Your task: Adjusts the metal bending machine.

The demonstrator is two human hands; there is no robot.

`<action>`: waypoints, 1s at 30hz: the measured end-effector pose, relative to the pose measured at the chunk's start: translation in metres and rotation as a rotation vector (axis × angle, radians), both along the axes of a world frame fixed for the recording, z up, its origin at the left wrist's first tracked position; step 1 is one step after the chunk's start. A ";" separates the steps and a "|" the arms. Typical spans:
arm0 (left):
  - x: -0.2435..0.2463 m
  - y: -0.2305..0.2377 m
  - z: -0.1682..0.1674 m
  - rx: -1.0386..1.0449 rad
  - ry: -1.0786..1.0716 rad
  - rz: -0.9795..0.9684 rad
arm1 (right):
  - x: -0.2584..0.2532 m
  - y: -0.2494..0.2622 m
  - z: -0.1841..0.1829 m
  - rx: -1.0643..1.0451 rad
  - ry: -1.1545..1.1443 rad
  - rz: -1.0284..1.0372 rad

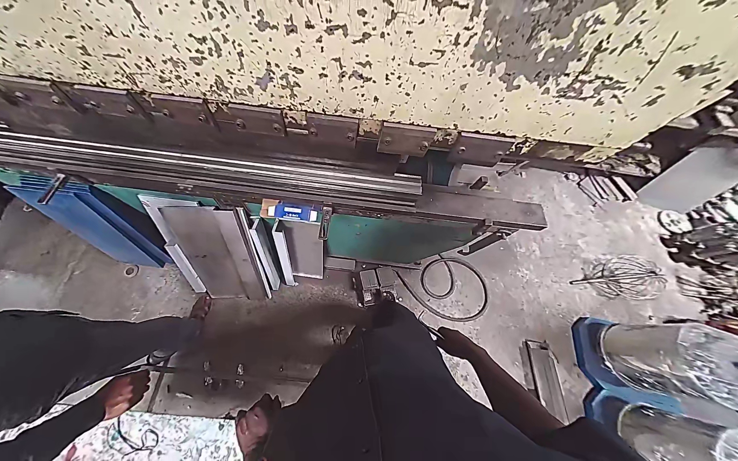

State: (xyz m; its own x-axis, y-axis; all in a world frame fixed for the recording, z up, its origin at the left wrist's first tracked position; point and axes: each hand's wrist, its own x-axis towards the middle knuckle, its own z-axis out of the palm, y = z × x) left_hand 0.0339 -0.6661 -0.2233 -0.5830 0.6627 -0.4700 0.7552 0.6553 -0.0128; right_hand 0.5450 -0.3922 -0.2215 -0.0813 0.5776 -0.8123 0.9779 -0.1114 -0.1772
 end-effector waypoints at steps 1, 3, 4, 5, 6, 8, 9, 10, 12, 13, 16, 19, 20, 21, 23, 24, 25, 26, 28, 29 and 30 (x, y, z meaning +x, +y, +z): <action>0.004 0.011 0.026 -0.051 -0.063 0.017 | -0.001 0.002 0.003 0.000 0.008 -0.006; 0.010 0.020 0.048 -0.064 -0.084 0.024 | -0.001 0.007 0.006 0.009 0.012 -0.010; 0.011 0.019 0.045 -0.059 -0.072 0.024 | 0.000 0.010 0.007 0.017 0.014 -0.012; 0.011 0.018 0.041 -0.059 -0.067 0.025 | 0.000 0.012 0.006 0.023 0.016 -0.015; 0.009 0.017 0.035 -0.073 -0.062 0.016 | 0.000 0.015 0.006 0.027 0.016 -0.016; 0.006 0.016 0.027 -0.106 -0.060 0.004 | 0.002 0.018 0.003 0.030 0.011 -0.017; 0.005 0.019 0.029 -0.144 -0.071 0.007 | 0.003 0.018 0.003 0.035 0.012 -0.017; 0.005 0.024 0.033 -0.178 -0.084 0.011 | 0.003 0.018 0.003 0.040 0.012 -0.018; 0.002 0.027 0.030 -0.224 -0.094 0.001 | 0.003 0.020 0.003 0.041 0.008 -0.022; -0.002 0.021 0.015 -0.211 -0.081 -0.018 | 0.001 0.023 0.005 0.043 -0.001 -0.021; -0.014 -0.001 -0.043 -0.160 -0.020 -0.039 | -0.018 0.039 0.017 0.065 -0.021 -0.009; -0.016 0.011 -0.045 -0.154 -0.074 0.078 | -0.066 0.063 0.045 0.077 0.029 0.040; -0.017 0.020 -0.045 -0.066 -0.125 0.141 | -0.089 0.071 0.059 0.078 0.062 0.074; -0.016 0.034 -0.035 0.049 -0.233 0.210 | -0.115 0.077 0.072 0.073 0.104 0.130; -0.004 0.071 -0.007 0.278 -0.472 0.284 | -0.165 0.083 0.088 0.077 0.204 0.283; 0.007 0.092 0.009 0.379 -0.602 0.303 | -0.191 0.085 0.096 0.090 0.268 0.383; 0.020 0.110 0.028 0.486 -0.742 0.339 | -0.223 0.083 0.110 0.086 0.353 0.482; 0.032 0.126 0.048 0.592 -0.909 0.401 | -0.255 0.076 0.125 0.071 0.441 0.578; 0.055 0.150 0.080 0.878 -1.233 0.536 | -0.310 0.058 0.151 0.035 0.589 0.780; 0.065 0.160 0.092 1.064 -1.349 0.621 | -0.331 0.048 0.162 0.011 0.638 0.882; 0.072 0.168 0.104 1.247 -1.410 0.733 | -0.348 0.041 0.170 -0.013 0.674 0.975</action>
